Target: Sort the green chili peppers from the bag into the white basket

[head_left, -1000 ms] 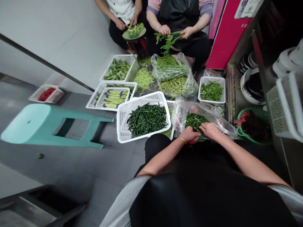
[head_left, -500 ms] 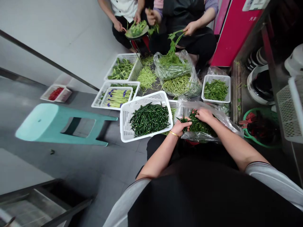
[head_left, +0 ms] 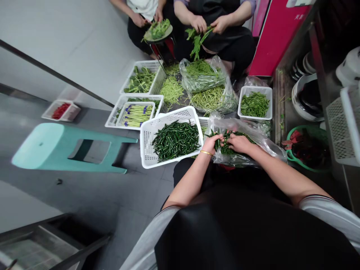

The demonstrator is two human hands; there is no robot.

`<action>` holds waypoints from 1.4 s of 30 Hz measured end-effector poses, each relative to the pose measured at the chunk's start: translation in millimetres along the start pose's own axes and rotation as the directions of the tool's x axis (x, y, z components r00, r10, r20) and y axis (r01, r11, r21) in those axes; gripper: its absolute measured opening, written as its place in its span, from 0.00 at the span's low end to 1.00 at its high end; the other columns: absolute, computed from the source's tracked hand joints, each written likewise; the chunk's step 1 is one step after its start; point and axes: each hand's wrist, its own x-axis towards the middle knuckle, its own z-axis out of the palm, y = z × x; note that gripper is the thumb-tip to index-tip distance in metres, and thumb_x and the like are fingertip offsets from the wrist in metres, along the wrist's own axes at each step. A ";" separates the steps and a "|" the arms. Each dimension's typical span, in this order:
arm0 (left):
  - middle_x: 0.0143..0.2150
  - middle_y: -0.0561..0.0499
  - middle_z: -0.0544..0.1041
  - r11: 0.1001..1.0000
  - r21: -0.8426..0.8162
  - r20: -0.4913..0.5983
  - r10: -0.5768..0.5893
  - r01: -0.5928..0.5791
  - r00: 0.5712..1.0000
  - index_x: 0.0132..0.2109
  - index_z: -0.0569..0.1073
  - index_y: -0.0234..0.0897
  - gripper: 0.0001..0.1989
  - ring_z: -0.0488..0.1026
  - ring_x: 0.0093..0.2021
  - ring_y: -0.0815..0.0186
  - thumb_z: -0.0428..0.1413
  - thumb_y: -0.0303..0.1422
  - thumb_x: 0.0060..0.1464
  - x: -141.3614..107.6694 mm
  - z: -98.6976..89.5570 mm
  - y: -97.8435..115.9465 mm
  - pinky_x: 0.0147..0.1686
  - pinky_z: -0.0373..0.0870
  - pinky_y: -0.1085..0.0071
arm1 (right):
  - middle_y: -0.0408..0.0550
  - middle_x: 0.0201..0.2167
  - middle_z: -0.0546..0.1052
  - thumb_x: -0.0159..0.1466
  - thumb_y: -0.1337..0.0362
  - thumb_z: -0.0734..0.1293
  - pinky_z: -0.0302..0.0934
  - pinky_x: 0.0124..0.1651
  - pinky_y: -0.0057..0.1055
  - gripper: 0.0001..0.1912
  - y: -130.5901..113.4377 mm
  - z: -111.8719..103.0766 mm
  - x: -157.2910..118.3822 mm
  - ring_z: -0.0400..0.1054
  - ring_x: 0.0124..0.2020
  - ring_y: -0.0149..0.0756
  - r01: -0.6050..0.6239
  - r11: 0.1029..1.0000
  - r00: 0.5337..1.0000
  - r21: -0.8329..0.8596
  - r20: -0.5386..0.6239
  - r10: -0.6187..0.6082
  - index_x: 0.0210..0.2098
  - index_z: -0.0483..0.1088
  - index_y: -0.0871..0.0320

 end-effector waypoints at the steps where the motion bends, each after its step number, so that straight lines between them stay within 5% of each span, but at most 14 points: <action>1: 0.28 0.47 0.78 1.000 0.017 0.038 -0.003 0.002 0.999 0.29 0.74 0.30 0.12 0.76 0.30 0.66 0.69 0.31 0.40 -2.5 -4.7 4.3 0.26 0.71 0.73 | 0.56 0.49 0.75 0.65 0.61 0.68 0.61 0.42 0.30 0.13 -0.7 0.6 1.1 0.72 0.44 0.42 0.014 0.998 0.998 -0.066 0.059 -0.010 0.47 0.77 0.57; 4: 0.34 0.43 0.81 0.995 0.104 0.138 -0.014 0.000 0.990 0.32 0.76 0.29 0.13 0.78 0.33 0.64 0.69 0.30 0.39 -4.2 -9.2 5.5 0.28 0.73 0.72 | 0.54 0.44 0.75 0.66 0.60 0.66 0.59 0.40 0.28 0.12 6.9 -0.7 -6.1 0.71 0.41 0.39 -0.011 0.991 0.995 -0.135 0.098 0.025 0.45 0.77 0.57; 8: 0.26 0.51 0.78 0.954 0.274 0.215 0.064 -0.123 0.974 0.29 0.74 0.31 0.12 0.73 0.25 0.71 0.70 0.27 0.39 6.3 9.5 -16.6 0.26 0.68 0.76 | 0.54 0.43 0.76 0.68 0.58 0.63 0.59 0.39 0.30 0.15 19.5 -15.5 -25.0 0.71 0.38 0.40 -0.044 0.986 0.998 -0.161 0.036 0.050 0.48 0.75 0.58; 11: 0.22 0.53 0.75 0.931 0.346 0.295 0.013 -0.119 0.955 0.31 0.73 0.31 0.13 0.72 0.21 0.72 0.70 0.28 0.42 11.9 24.4 -29.3 0.24 0.66 0.76 | 0.58 0.44 0.76 0.68 0.58 0.63 0.60 0.40 0.31 0.15 20.6 -30.8 -31.3 0.72 0.40 0.43 -0.032 0.990 0.999 -0.134 -0.003 0.032 0.46 0.76 0.61; 15: 0.27 0.48 0.79 0.972 0.232 0.342 -0.127 0.047 0.931 0.34 0.72 0.30 0.18 0.76 0.25 0.68 0.71 0.34 0.42 6.9 21.2 -24.3 0.26 0.71 0.74 | 0.53 0.40 0.79 0.66 0.58 0.66 0.62 0.45 0.31 0.13 29.4 -36.8 -36.2 0.73 0.42 0.41 -0.013 0.971 0.993 0.241 -0.108 0.040 0.43 0.78 0.58; 18: 0.34 0.44 0.81 0.985 0.088 0.394 -0.169 0.146 0.903 0.36 0.71 0.31 0.21 0.79 0.30 0.64 0.72 0.32 0.38 -0.1 15.7 -21.0 0.32 0.75 0.70 | 0.49 0.33 0.79 0.66 0.48 0.63 0.62 0.34 0.29 0.21 30.8 -24.2 -46.2 0.71 0.29 0.35 -0.095 0.761 0.941 0.642 -0.191 0.279 0.43 0.76 0.58; 21: 0.35 0.46 0.81 0.988 -0.086 0.304 -0.096 0.128 0.948 0.35 0.70 0.32 0.19 0.80 0.34 0.64 0.71 0.28 0.39 -1.7 20.8 -29.7 0.37 0.75 0.68 | 0.47 0.25 0.76 0.63 0.38 0.61 0.56 0.24 0.27 0.29 12.9 -4.5 -56.5 0.64 0.20 0.31 -0.214 0.544 0.901 0.811 -0.050 0.431 0.35 0.74 0.60; 25: 0.32 0.49 0.80 0.977 -0.203 0.137 -0.037 0.064 0.990 0.35 0.69 0.33 0.17 0.78 0.32 0.67 0.69 0.25 0.40 0.6 31.4 -45.3 0.38 0.74 0.69 | 0.43 0.16 0.68 0.60 0.38 0.61 0.54 0.25 0.27 0.29 -17.7 14.3 -57.6 0.62 0.19 0.30 -0.200 0.601 0.945 0.774 -0.009 0.326 0.22 0.67 0.58; 28: 0.33 0.49 0.80 0.985 -0.159 0.162 -0.038 0.064 0.986 0.39 0.71 0.33 0.19 0.77 0.30 0.67 0.69 0.28 0.40 -3.1 31.5 -48.6 0.35 0.74 0.68 | 0.41 0.14 0.65 0.61 0.43 0.60 0.53 0.25 0.27 0.25 -25.4 18.3 -54.3 0.60 0.19 0.30 -0.118 0.624 0.955 0.772 -0.084 0.284 0.21 0.66 0.57; 31: 0.34 0.48 0.81 0.999 -0.031 0.211 0.027 -0.021 0.977 0.41 0.74 0.33 0.20 0.78 0.35 0.64 0.70 0.31 0.40 -12.6 30.1 -48.2 0.40 0.75 0.65 | 0.38 0.11 0.59 0.61 0.50 0.60 0.49 0.21 0.26 0.20 -25.5 18.9 -55.2 0.55 0.15 0.29 -0.215 0.534 0.960 0.818 0.078 0.268 0.19 0.63 0.55; 33: 0.35 0.49 0.81 0.984 0.057 0.223 0.153 -0.169 0.963 0.39 0.76 0.33 0.17 0.78 0.39 0.64 0.70 0.31 0.40 -18.8 31.5 -47.6 0.46 0.74 0.66 | 0.38 0.10 0.57 0.62 0.55 0.59 0.47 0.18 0.27 0.18 -23.7 18.4 -58.0 0.52 0.12 0.30 -0.350 0.474 0.920 0.808 0.200 0.339 0.19 0.60 0.55; 36: 0.37 0.49 0.81 0.943 0.097 0.189 0.296 -0.318 0.936 0.37 0.76 0.35 0.12 0.77 0.42 0.66 0.68 0.31 0.44 -21.3 33.7 -42.9 0.51 0.72 0.67 | 0.42 0.12 0.63 0.64 0.59 0.57 0.54 0.22 0.28 0.17 -12.9 12.9 -60.4 0.59 0.15 0.33 -0.480 0.600 0.866 0.640 0.236 0.441 0.21 0.65 0.56; 39: 0.35 0.49 0.81 0.972 0.076 0.061 0.220 -0.225 0.974 0.35 0.74 0.34 0.12 0.77 0.36 0.67 0.67 0.31 0.43 -14.0 28.0 -32.5 0.42 0.74 0.69 | 0.54 0.25 0.77 0.67 0.57 0.59 0.63 0.35 0.33 0.19 7.0 0.2 -49.9 0.72 0.29 0.41 -0.495 0.833 0.867 0.248 0.071 0.494 0.29 0.76 0.60; 42: 0.29 0.49 0.79 0.994 0.077 0.016 0.079 -0.080 0.997 0.32 0.72 0.32 0.15 0.77 0.30 0.67 0.69 0.30 0.39 -3.9 16.7 -22.9 0.34 0.73 0.70 | 0.56 0.44 0.80 0.69 0.58 0.60 0.63 0.47 0.33 0.18 21.9 -11.3 -21.5 0.73 0.44 0.44 -0.399 0.915 0.911 0.065 -0.087 0.404 0.47 0.78 0.58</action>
